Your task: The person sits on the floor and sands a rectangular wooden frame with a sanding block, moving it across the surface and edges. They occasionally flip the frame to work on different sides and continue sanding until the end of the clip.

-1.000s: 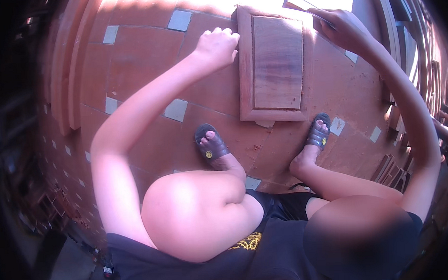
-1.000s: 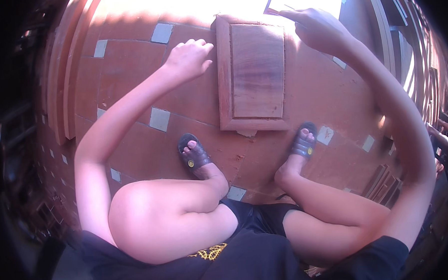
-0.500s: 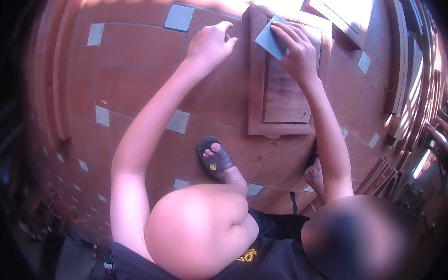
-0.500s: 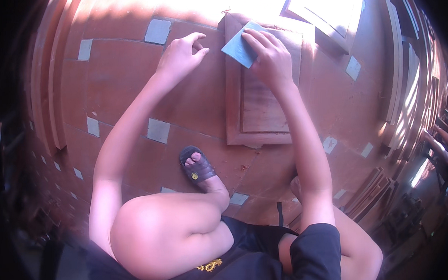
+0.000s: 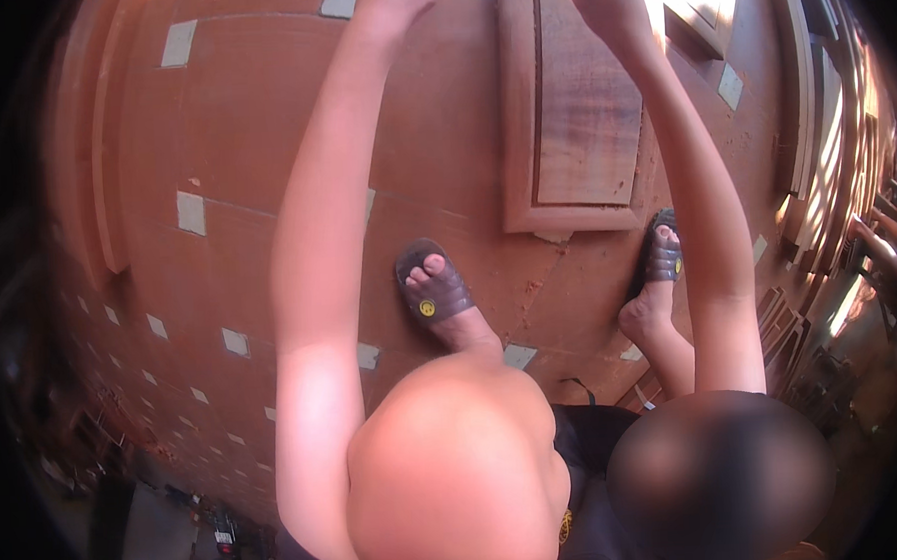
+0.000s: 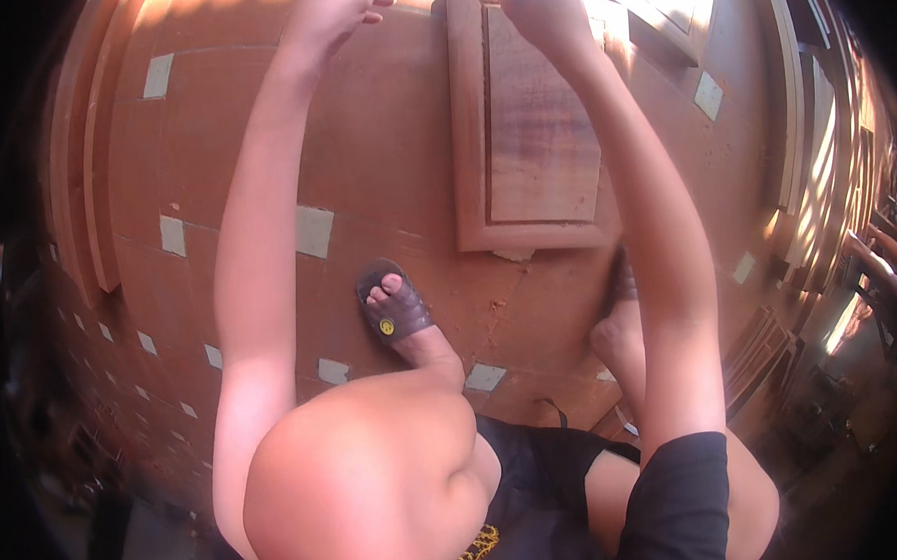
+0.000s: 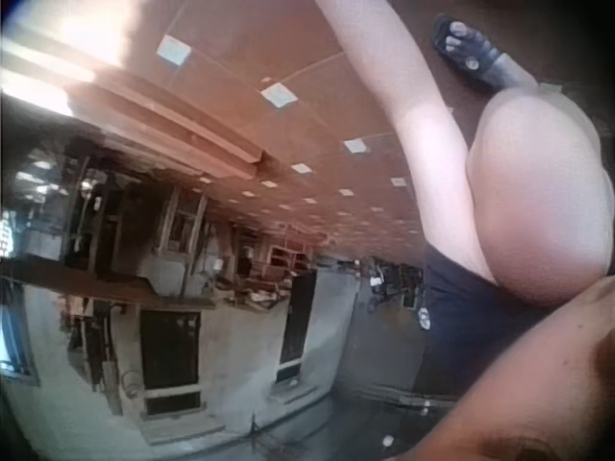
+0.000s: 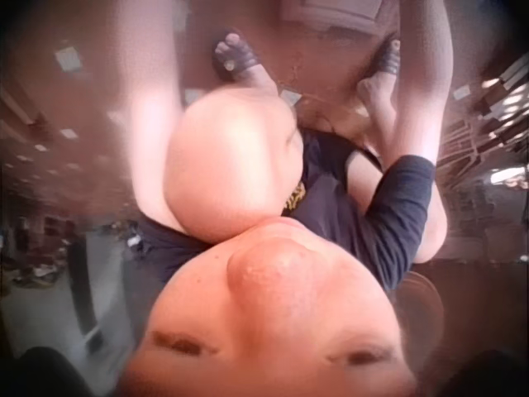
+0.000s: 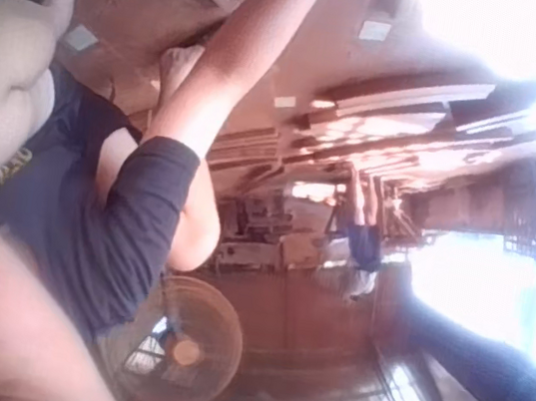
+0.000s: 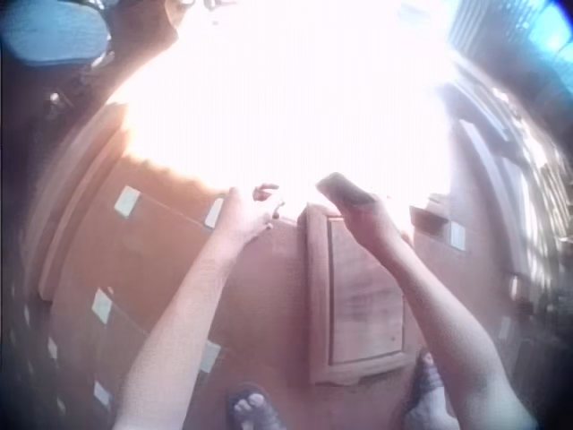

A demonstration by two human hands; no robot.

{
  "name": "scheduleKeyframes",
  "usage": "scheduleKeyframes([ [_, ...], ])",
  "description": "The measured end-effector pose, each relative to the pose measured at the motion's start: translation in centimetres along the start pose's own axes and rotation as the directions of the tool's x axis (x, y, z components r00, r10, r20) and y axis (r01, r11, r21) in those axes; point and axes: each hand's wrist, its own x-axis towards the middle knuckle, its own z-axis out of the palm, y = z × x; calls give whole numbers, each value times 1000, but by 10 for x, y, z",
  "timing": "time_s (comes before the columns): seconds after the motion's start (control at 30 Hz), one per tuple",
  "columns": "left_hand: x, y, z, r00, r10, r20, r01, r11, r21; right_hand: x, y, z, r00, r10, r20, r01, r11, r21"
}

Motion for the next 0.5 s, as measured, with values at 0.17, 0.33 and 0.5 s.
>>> scheduleKeyframes([
  [0.17, -13, 2, 12, 939, -227, 258, 153, 948, 278, 9, 11, 24, 986, -157, 59, 157, 988, 6],
  [0.33, -37, -17, 14, 928, -336, 161, 308, 935, 173, -36, 13, 48, 864, -495, 96, 504, 844, -184],
  [0.5, -10, -5, 12, 992, 109, 62, -124, 931, 344, -85, -3, 35, 741, -608, 285, 652, 753, -91],
])
